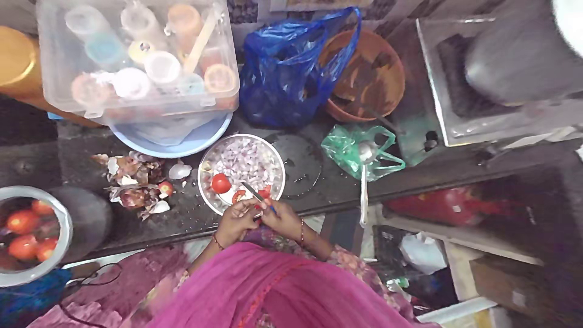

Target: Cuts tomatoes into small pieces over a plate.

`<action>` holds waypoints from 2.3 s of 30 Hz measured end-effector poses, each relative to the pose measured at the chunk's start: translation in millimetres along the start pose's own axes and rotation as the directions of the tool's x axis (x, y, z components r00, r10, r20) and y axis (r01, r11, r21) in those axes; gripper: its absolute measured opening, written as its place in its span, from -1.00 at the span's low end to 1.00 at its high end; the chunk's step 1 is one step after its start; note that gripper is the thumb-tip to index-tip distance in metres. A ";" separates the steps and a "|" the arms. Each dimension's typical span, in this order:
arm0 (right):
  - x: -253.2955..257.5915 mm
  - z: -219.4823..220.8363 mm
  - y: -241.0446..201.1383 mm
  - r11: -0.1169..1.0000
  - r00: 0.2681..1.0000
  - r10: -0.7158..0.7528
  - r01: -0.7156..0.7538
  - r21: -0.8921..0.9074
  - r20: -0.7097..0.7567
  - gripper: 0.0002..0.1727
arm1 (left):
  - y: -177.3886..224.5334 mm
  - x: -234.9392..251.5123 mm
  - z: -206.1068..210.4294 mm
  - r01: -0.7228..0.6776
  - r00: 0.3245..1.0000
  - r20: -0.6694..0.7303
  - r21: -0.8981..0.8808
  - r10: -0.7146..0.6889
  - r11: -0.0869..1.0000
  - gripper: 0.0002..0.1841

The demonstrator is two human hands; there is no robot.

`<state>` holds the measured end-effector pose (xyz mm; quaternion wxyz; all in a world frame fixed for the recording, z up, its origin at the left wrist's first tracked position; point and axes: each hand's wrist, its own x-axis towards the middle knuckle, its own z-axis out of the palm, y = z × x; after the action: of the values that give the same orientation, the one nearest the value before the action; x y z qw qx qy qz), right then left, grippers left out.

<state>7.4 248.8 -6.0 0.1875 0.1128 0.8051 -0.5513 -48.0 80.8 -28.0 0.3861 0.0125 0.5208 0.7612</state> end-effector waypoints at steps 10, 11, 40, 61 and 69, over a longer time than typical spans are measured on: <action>4.1 -1.1 1.7 0.994 0.999 0.026 -0.023 -0.109 0.022 -0.49 | -0.1 -2.6 -5.5 -0.004 0.997 0.075 -0.120 0.013 0.993 -0.67; 4.5 -0.7 0.7 0.993 0.999 0.022 -0.019 -0.113 0.027 -0.50 | 0.5 -2.6 -5.0 0.006 0.998 0.065 -0.125 0.002 0.992 -0.67; 2.5 -27.7 -32.5 0.788 0.979 0.066 -0.170 -0.592 -0.193 -0.48 | 13.7 2.9 -15.1 -0.182 0.977 0.056 0.729 0.207 0.660 -0.59; -12.3 -14.6 -6.5 0.886 0.816 -0.219 -0.063 -0.460 -0.535 -0.59 | 75.0 42.8 3.5 -0.048 0.947 -0.064 0.941 -0.315 -0.336 -0.63; -18.3 -8.0 -5.7 0.900 0.804 -0.217 -0.055 -0.432 -0.554 -0.59 | 68.6 38.4 -3.3 -0.142 0.957 0.066 0.956 -0.282 -0.258 -0.68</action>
<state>20.3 254.6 9.3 -0.0759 0.1988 0.9279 -0.3062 -115.8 90.4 10.8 0.3339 0.3843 0.8605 0.0159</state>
